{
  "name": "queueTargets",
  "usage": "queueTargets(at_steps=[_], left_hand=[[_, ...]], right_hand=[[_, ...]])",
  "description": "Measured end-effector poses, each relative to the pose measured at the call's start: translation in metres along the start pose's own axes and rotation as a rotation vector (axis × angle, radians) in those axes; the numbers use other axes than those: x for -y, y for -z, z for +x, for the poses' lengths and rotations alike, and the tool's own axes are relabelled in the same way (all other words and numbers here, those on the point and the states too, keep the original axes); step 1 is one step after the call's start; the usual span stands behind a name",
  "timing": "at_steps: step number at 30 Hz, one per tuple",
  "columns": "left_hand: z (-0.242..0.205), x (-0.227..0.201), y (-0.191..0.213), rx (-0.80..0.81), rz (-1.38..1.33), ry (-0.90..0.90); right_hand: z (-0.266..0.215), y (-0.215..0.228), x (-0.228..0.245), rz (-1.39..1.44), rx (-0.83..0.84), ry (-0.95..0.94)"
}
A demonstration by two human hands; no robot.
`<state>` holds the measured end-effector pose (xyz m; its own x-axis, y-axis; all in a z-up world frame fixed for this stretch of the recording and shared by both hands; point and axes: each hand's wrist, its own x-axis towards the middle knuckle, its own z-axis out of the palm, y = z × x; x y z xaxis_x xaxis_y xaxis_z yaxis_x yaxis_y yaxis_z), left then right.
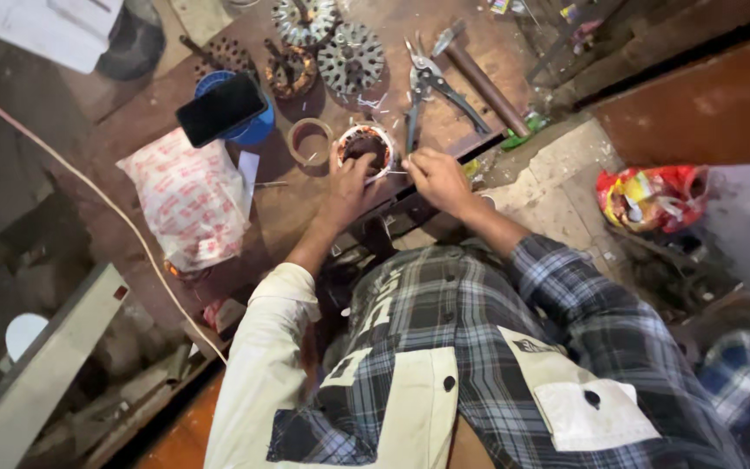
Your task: The person winds copper wire around a motor stator core, using pliers to cut the wire and a hammer to secure the windings. The person repeats this process for multiple slots in the stator.
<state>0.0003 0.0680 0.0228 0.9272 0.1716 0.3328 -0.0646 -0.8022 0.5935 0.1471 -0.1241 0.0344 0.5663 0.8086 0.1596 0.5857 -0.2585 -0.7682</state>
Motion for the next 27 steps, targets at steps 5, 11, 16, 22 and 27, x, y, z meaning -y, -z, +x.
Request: queueTargets(at_steps=[5,11,16,22,27], left_hand=[[-0.001,0.005,0.008,0.064,-0.01,0.047],[0.002,0.004,0.003,0.044,0.006,0.058],[-0.006,0.005,0.001,0.032,-0.037,0.098],[0.009,-0.002,-0.004,-0.112,0.043,0.065],[0.008,-0.006,-0.018,-0.172,0.071,0.049]], right_hand=[[0.008,-0.023,0.001,-0.006,0.232,-0.34],[0.01,-0.019,-0.018,-0.072,0.299,-0.557],[-0.001,-0.032,-0.028,-0.046,0.375,-0.569],[-0.007,0.042,-0.061,0.523,0.096,-0.524],[-0.05,0.155,-0.069,-0.523,-0.299,-0.319]])
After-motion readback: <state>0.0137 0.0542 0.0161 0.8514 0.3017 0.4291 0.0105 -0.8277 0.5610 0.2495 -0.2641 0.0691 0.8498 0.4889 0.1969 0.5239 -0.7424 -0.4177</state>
